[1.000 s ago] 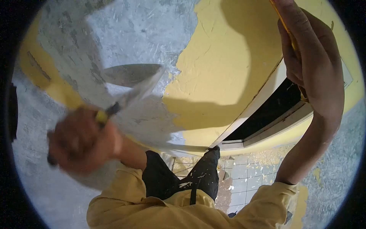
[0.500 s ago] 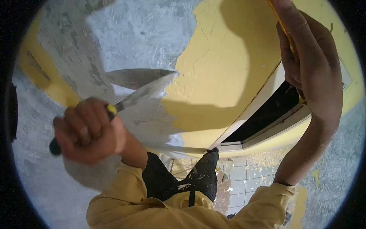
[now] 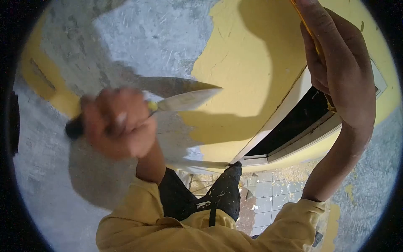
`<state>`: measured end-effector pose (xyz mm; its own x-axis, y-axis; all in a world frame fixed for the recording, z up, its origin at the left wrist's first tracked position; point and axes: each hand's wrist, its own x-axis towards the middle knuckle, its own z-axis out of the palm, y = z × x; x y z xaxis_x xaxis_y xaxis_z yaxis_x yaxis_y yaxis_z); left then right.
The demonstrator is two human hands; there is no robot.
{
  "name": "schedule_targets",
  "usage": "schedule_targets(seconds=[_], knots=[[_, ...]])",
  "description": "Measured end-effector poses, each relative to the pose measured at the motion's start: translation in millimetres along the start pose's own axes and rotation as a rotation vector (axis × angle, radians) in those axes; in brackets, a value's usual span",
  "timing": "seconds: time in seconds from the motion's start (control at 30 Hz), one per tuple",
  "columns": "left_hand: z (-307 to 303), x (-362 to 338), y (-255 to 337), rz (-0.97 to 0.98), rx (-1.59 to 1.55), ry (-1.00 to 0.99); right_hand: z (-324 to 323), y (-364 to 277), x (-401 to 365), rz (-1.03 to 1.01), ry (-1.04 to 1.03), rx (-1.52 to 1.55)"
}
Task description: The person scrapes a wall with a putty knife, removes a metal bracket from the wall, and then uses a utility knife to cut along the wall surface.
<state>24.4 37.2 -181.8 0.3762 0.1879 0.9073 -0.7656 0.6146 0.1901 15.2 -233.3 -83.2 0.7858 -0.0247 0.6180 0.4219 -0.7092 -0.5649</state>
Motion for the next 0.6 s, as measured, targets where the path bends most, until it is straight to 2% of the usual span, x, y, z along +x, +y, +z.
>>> schedule_targets(seconds=[0.03, 0.07, 0.17, 0.2, 0.27, 0.3, 0.33, 0.4, 0.43, 0.47, 0.5, 0.53, 0.57, 0.6], knots=[[2, 1, -10, -0.205, 0.05, -0.034, 1, -3, 1, 0.01, 0.055, -0.009], [5, 3, -4, -0.182, 0.043, -0.039, 4, -10, 1, -0.011, 0.064, -0.016], [20, -5, 35, 0.515, -0.251, 0.137, 20, -23, -8, 0.068, 0.175, -0.037], [18, -3, 28, 0.506, -0.247, 0.136, 17, -19, -7, 0.077, 0.173, -0.032], [10, -1, 8, 0.293, 0.287, 0.115, 7, -10, -2, -0.013, 0.078, 0.027], [0, 3, 14, 0.258, 0.196, 0.01, 3, -9, -1, -0.013, 0.089, 0.03], [-5, 3, 19, 0.264, 0.191, -0.002, -2, -10, 1, 0.018, 0.045, 0.0], [-7, -13, 41, 0.461, -0.071, 0.076, -3, 3, 2, 0.067, -0.022, -0.022], [-8, -18, 45, 0.563, -0.211, 0.116, -4, 13, 2, -0.253, 0.054, -0.279], [-5, -15, 36, 0.553, -0.207, 0.122, -3, 19, 0, -0.568, 0.12, -0.534], [0, -6, 19, 0.361, 0.074, 0.073, 1, 11, -2, -0.566, 0.116, -0.532], [3, 1, 10, 0.173, 0.349, 0.021, 7, -3, -4, -0.228, 0.144, -0.285], [4, 2, 14, 0.182, 0.346, 0.02, 9, -11, -4, 0.104, 0.169, -0.039], [4, 4, 21, 0.299, 0.19, 0.01, 6, -11, -1, 0.093, 0.181, -0.045]])
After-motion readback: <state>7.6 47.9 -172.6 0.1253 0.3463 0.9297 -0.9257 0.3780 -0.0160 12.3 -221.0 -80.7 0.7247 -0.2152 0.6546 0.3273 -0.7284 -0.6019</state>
